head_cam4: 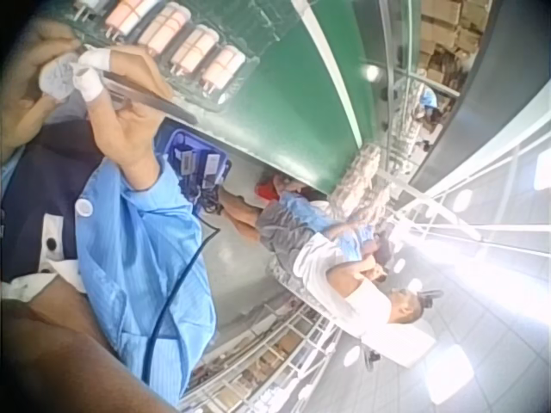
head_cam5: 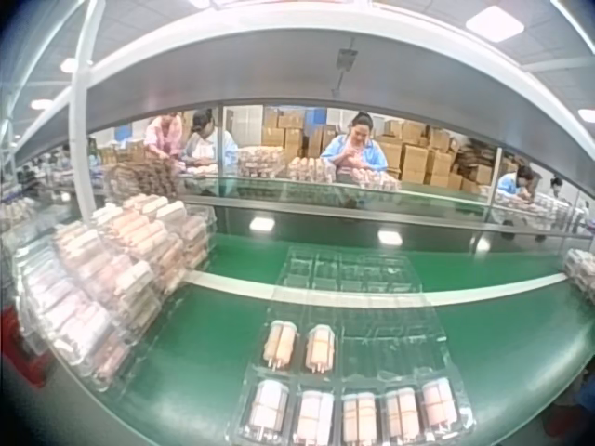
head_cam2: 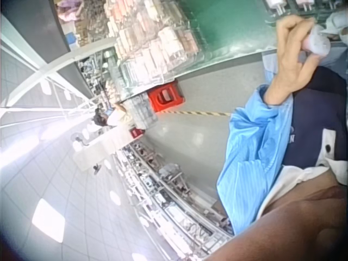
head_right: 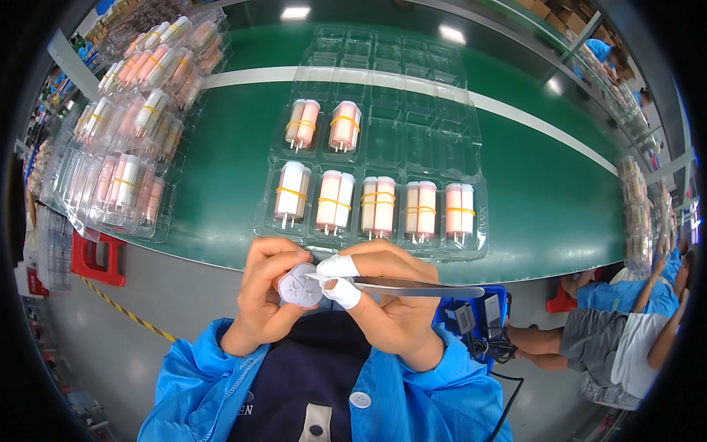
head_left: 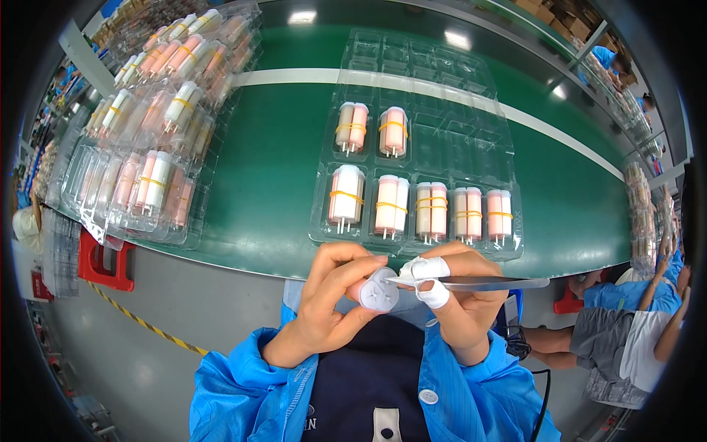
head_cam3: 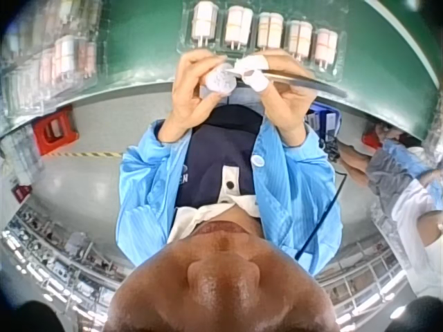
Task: The person uses tweezers to insert small white components into cylindrical objects held in their left hand. They place the finished items into a clear plastic tray on the green table. The process is repeated for multiple units.
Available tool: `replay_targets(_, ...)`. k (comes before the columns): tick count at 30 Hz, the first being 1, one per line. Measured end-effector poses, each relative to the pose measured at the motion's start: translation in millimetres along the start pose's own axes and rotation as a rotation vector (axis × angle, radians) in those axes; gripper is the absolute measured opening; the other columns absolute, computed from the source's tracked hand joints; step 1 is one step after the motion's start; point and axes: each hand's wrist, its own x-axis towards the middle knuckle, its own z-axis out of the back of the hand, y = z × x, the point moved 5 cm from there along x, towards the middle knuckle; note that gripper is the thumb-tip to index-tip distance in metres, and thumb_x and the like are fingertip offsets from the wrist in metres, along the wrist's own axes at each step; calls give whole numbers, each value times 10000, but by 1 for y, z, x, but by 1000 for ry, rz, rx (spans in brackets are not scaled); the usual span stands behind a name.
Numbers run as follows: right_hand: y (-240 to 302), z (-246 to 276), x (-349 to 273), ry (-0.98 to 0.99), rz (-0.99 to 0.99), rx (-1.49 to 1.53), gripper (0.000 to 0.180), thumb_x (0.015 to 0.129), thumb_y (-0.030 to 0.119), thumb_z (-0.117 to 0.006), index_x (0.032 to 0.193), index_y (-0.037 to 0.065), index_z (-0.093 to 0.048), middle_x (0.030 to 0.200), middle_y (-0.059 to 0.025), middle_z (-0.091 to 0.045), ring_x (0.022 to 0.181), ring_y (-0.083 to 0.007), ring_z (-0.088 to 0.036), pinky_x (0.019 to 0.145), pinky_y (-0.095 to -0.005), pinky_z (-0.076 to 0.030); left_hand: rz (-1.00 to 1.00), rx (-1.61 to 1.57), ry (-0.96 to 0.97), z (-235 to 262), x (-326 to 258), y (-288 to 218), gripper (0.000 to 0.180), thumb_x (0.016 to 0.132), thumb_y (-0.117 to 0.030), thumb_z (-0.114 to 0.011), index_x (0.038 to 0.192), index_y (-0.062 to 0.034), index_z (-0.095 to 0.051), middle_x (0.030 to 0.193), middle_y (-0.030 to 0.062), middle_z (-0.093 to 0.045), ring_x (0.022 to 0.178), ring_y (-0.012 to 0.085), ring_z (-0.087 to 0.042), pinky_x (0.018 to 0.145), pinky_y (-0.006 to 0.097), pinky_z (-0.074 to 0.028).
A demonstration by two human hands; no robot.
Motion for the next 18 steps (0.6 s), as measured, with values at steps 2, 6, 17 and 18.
replay_targets(2,-2,0,-1,-9,-26,37,175,774,-15,-705,944,-31,-667,867,-155,-671,746,-176,-651,623,-262,-509,-2,3,5,0,0,0,508,730,-70,-747,1191,32,-560,1095,176,-513,954,272,-546,799,332,-462)
replay_targets(6,-3,1,-1,-2,-38,56,160,782,-21,-698,938,-34,-664,865,-155,-668,743,-169,-641,612,-257,-500,-1,5,21,0,0,-2,501,723,-60,-749,1182,32,-568,1098,175,-509,956,278,-551,800,341,-468)
replay_targets(17,-5,-1,2,16,-87,120,145,789,-11,-696,930,-26,-668,862,-148,-665,765,-168,-640,663,-262,-500,-84,-18,64,-3,1,3,535,719,-3,-764,1166,5,-470,1123,220,-533,961,242,-573,798,305,-482)
replay_targets(18,-4,-1,4,48,-37,53,150,786,-7,-699,932,-24,-670,863,-148,-666,766,-169,-640,664,-263,-502,-57,-42,31,-4,-2,6,542,718,13,-758,1167,0,-455,1122,220,-533,956,240,-571,800,304,-480)
